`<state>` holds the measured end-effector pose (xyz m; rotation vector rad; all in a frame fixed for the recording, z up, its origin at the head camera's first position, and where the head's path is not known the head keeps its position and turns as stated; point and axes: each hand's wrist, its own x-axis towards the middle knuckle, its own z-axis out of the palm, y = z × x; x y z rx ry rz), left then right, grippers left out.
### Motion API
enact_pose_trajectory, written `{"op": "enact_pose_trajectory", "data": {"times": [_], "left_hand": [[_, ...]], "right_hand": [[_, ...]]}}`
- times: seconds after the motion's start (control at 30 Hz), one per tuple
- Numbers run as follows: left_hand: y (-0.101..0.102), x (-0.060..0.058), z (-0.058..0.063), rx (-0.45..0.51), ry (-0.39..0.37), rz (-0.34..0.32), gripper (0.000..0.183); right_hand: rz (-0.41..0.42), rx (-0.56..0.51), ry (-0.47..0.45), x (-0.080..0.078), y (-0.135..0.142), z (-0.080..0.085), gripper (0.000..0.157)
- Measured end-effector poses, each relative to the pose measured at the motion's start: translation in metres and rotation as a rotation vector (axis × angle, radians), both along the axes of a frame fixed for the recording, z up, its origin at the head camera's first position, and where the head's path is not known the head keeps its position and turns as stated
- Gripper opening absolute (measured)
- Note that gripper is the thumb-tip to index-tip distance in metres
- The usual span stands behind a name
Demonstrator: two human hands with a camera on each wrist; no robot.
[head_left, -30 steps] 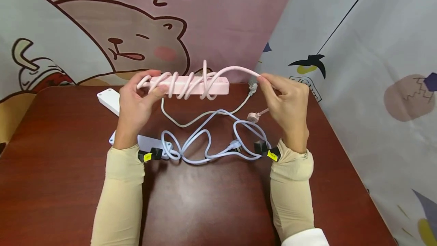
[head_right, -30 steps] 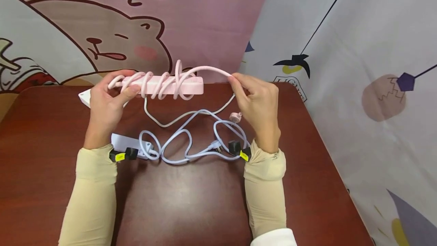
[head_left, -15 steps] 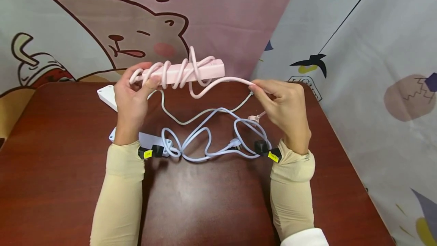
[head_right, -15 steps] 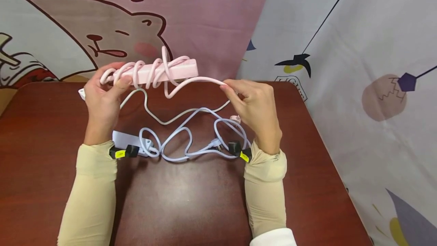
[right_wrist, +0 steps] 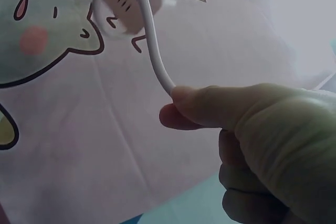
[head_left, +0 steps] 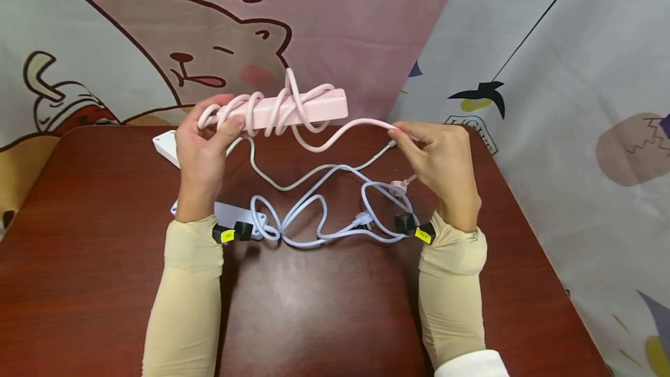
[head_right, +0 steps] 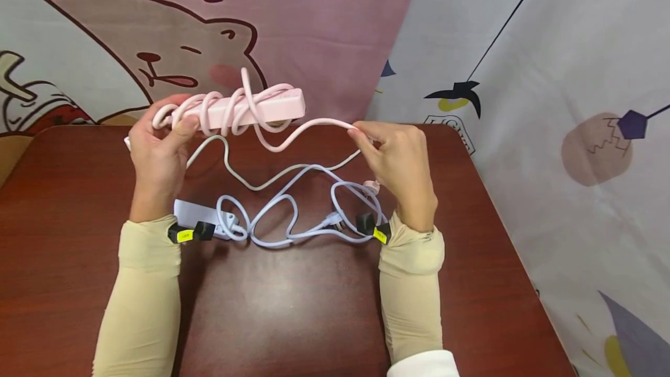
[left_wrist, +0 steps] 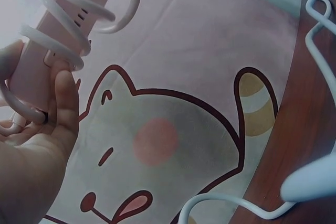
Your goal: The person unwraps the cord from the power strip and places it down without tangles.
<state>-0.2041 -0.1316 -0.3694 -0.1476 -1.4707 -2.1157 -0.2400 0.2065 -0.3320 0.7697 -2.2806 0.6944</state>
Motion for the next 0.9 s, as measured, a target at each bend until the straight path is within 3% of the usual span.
{"op": "enact_pose_trajectory", "data": {"times": [0.2,0.33,0.67,0.9], "left_hand": [[0.000,0.001,0.001,0.090,0.053,-0.107,0.028],[-0.001,0.002,0.000,0.096,0.059,-0.157,0.030],[-0.002,0.007,-0.001,0.000,0.023,-0.263,0.033],[-0.007,0.012,0.000,-0.142,-0.102,-0.328,0.031]], "right_hand": [[-0.056,-0.011,0.019,-0.003,0.003,-0.001,0.017],[-0.111,-0.038,0.040,-0.008,0.005,-0.005,0.021],[-0.232,-0.136,0.069,-0.016,0.009,-0.010,0.027],[-0.259,-0.241,0.081,-0.018,0.010,-0.008,0.029]]}}
